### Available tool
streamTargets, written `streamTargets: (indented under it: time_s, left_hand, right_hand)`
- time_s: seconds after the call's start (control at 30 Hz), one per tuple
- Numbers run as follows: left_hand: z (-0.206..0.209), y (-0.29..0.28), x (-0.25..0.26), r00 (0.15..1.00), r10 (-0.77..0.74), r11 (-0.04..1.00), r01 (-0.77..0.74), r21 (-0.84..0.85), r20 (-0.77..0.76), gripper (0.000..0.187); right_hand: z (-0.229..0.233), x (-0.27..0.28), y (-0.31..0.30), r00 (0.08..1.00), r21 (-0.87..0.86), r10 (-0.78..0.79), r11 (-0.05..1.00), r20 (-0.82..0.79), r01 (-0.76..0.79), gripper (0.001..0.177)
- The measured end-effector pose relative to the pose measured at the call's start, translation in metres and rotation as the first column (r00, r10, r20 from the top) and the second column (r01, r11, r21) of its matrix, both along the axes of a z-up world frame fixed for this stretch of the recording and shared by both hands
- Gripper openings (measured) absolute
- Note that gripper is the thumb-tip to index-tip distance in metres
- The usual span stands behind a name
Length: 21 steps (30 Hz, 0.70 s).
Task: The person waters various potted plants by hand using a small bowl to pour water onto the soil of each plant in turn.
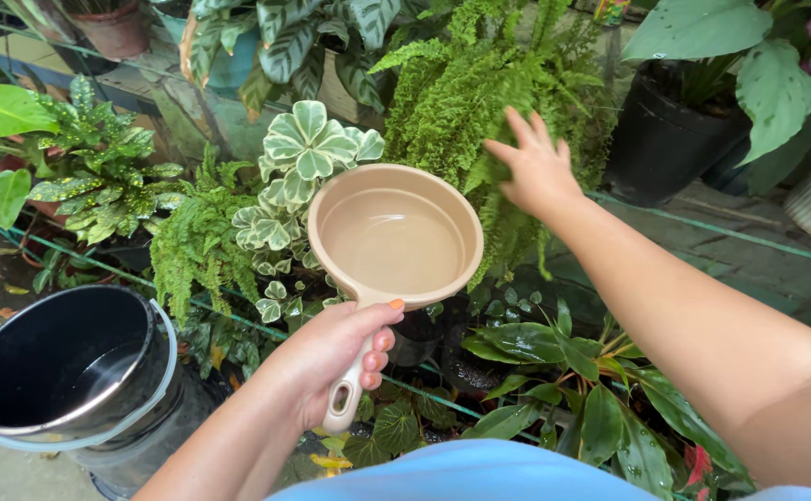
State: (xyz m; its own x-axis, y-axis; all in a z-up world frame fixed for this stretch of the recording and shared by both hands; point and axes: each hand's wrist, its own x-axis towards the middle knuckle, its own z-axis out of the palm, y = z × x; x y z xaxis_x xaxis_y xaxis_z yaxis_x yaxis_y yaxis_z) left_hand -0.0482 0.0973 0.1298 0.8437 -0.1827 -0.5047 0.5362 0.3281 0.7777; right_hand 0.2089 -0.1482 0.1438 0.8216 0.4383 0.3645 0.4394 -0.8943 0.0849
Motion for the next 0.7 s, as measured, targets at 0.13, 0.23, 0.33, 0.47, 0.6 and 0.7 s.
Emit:
streamTargets:
  time_s: [0.13,0.23,0.33,0.47,0.6,0.7]
  left_hand:
    - [0.000,0.001,-0.003,1.000,0.008,1.000,-0.008,-0.007,0.008,0.018]
    - [0.000,0.002,-0.004,1.000,0.012,1.000,-0.012,0.005,0.004,0.020]
    - [0.000,0.001,-0.004,1.000,0.021,1.000,-0.021,0.012,0.022,0.019]
    - [-0.001,-0.002,0.002,0.999,0.033,0.998,-0.034,0.051,0.014,0.019]
    - [-0.016,-0.005,0.017,0.998,0.058,0.990,-0.058,0.129,-0.002,0.017]
    - [-0.042,-0.009,0.034,0.999,0.050,0.988,-0.048,0.148,-0.010,0.021]
  right_hand:
    - [-0.019,0.021,-0.051,0.996,0.127,0.062,0.989,0.061,-0.069,0.077]
    - [-0.023,0.022,-0.085,0.992,0.201,0.059,0.976,0.114,-0.081,0.072]
    - [-0.021,0.015,-0.105,0.990,0.241,0.056,0.966,0.132,-0.087,0.052]
    - [-0.013,-0.009,-0.108,0.999,0.271,-0.026,0.962,-0.020,0.030,0.044]
    - [0.012,-0.042,-0.095,0.945,0.251,-0.178,0.935,-0.274,0.249,0.051]
    - [0.027,-0.064,-0.085,0.991,0.354,-0.028,0.932,-0.129,0.073,0.052]
